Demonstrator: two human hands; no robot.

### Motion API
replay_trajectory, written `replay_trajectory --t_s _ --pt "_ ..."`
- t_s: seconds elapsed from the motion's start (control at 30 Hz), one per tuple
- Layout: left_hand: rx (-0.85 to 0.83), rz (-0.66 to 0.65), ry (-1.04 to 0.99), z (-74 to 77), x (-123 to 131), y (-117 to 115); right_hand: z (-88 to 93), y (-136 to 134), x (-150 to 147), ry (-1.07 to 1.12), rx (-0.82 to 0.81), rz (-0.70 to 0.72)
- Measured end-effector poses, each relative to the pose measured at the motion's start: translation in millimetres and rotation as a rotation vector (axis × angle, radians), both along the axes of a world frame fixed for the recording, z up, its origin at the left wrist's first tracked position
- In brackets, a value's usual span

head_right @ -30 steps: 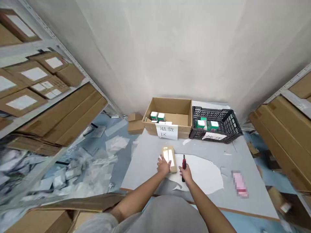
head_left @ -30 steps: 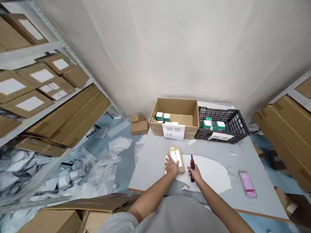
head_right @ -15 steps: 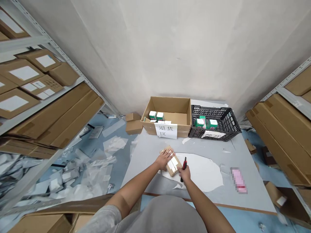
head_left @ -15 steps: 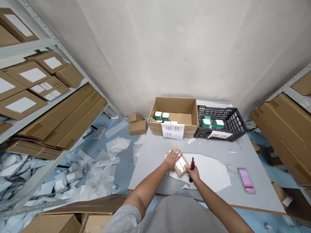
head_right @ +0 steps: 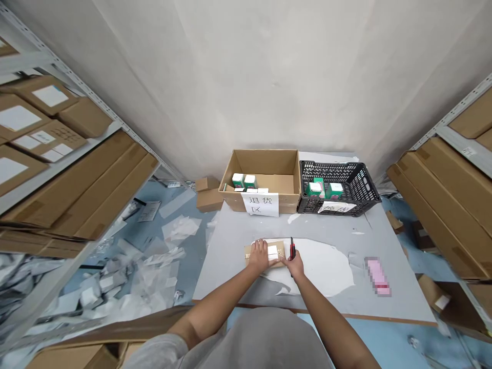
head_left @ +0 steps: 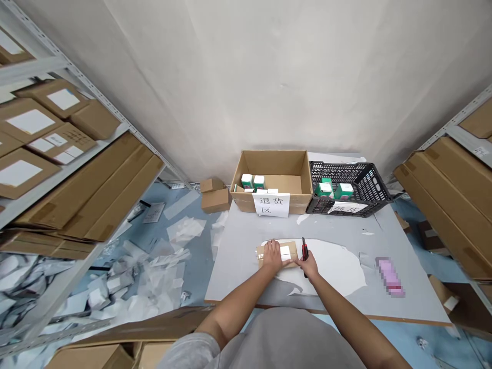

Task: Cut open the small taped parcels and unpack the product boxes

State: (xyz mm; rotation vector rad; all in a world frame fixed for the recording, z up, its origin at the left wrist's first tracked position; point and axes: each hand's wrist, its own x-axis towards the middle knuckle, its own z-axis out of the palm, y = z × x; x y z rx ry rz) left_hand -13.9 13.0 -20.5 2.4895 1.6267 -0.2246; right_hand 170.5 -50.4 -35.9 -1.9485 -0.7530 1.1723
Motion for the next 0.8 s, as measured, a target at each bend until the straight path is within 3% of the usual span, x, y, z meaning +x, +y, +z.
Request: replay_trajectory --t_s 0.1,0.27,0.53,0.8 --pt "0.050 -0.051 -0.094 6.6 -3.7 7.5 -4.2 -8.0 -5.9 0.060 -0.060 -0.035" --pt "0.060 -0.170 -0.186 11.7 -3.7 23.5 -4.4 2.6 -8.8 0.010 -0.095 -0.045" --pt "-0.002 -0.354 -0.044 4.2 10.8 41.1 -2.0 12.6 -5.7 -0.063 -0.088 -0.034" --pt "0.021 -0.317 -0.106 -8.7 17.1 35.2 -0.6 10.1 -8.4 -0.014 -0.045 -0.018"
